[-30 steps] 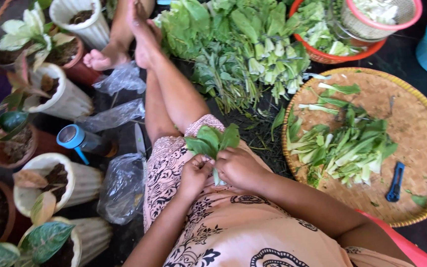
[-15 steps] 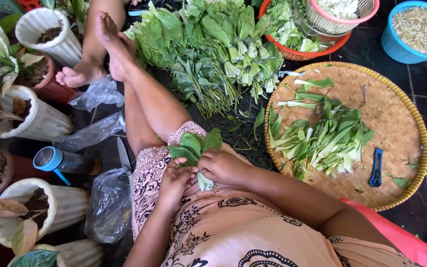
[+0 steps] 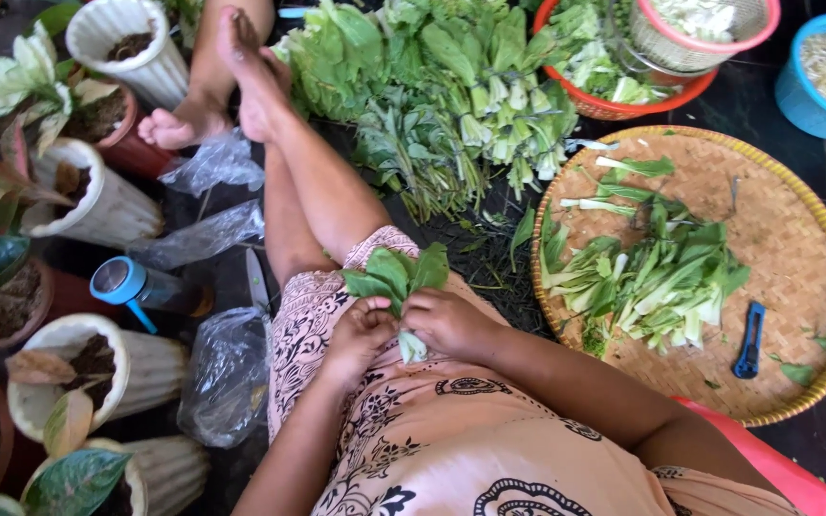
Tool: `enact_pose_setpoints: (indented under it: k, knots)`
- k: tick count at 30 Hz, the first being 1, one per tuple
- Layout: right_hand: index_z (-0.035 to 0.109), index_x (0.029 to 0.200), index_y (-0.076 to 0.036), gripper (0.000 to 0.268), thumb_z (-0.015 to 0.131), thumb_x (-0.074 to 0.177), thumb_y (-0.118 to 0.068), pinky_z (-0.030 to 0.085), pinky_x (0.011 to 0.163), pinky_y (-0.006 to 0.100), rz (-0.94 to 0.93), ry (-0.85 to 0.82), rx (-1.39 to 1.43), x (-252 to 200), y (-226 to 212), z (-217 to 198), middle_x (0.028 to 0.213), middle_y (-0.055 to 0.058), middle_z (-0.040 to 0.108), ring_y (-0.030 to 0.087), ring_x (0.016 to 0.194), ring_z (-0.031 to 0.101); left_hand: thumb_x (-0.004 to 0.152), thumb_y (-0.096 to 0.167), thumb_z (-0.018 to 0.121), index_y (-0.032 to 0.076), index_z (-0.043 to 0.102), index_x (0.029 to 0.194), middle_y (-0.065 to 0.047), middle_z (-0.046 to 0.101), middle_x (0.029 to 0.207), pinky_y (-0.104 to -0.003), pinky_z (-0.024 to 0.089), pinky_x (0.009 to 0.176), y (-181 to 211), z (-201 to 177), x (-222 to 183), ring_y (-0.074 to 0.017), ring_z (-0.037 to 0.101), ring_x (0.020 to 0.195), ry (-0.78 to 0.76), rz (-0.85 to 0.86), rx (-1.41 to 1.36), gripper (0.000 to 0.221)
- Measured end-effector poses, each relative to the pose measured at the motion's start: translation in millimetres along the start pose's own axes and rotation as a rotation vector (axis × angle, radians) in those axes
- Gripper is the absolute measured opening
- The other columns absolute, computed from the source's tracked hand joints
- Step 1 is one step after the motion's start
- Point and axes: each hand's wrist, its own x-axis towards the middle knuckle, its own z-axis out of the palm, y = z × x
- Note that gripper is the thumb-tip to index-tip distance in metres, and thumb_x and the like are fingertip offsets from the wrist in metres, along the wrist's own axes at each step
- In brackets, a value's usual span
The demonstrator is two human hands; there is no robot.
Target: A person sits on the floor and manually sorts through a pile of leafy greens, picking them up and placing them onto a woven tray.
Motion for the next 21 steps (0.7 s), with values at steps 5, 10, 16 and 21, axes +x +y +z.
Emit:
enact_pose_setpoints:
  k: [5,10,16,21]
  knots:
    - [0.065,0.090,-0.013,0.017,0.054,0.101,-0.018,0.056,0.077,0.044,0.047,0.094,0.043,2.1,-7.6,-11.0,0.097,0.006,0.063,0.032,0.092,0.065,0.082,-0.013,0.060,0.001,0.051,0.124,-0.012,0.063,0.087,-0.020,0.048,0.058,-36.1,-9.6,9.7,-0.0159,0.060,0.073,0.079,0.235,0.263,0.045]
    - [0.068,0.084,-0.013,0.007,0.069,0.091,-0.012,0.057,0.072,0.041,0.172,0.110,0.047,-9.5,-12.3,-13.8,0.088,0.004,0.069,0.030,0.084,0.068,0.085,-0.012,0.058,0.003,0.048,0.120,-0.009,0.062,0.085,-0.023,0.050,0.062,-37.9,-10.5,4.5,-0.0164,0.060,0.072,0.126,0.309,0.360,0.039]
    - [0.066,0.116,-0.004,0.034,0.077,0.086,-0.018,0.058,0.071,0.046,0.734,0.082,0.298,2.4,-45.4,-21.0,0.091,0.021,0.075,0.038,0.085,0.074,0.091,-0.010,0.053,0.005,0.046,0.121,-0.006,0.059,0.089,-0.024,0.052,0.067,-15.5,15.5,-6.3,-0.0133,0.060,0.076,0.129,0.385,0.227,0.034]
    - [0.063,0.126,-0.013,0.051,0.083,0.080,-0.026,0.060,0.081,0.053,0.950,0.034,0.227,12.5,-34.5,-31.3,0.105,0.024,0.076,0.044,0.101,0.073,0.092,-0.010,0.059,0.005,0.046,0.124,-0.004,0.057,0.096,-0.023,0.052,0.076,7.7,39.5,-16.9,-0.0103,0.059,0.087,0.080,0.453,0.188,0.038]
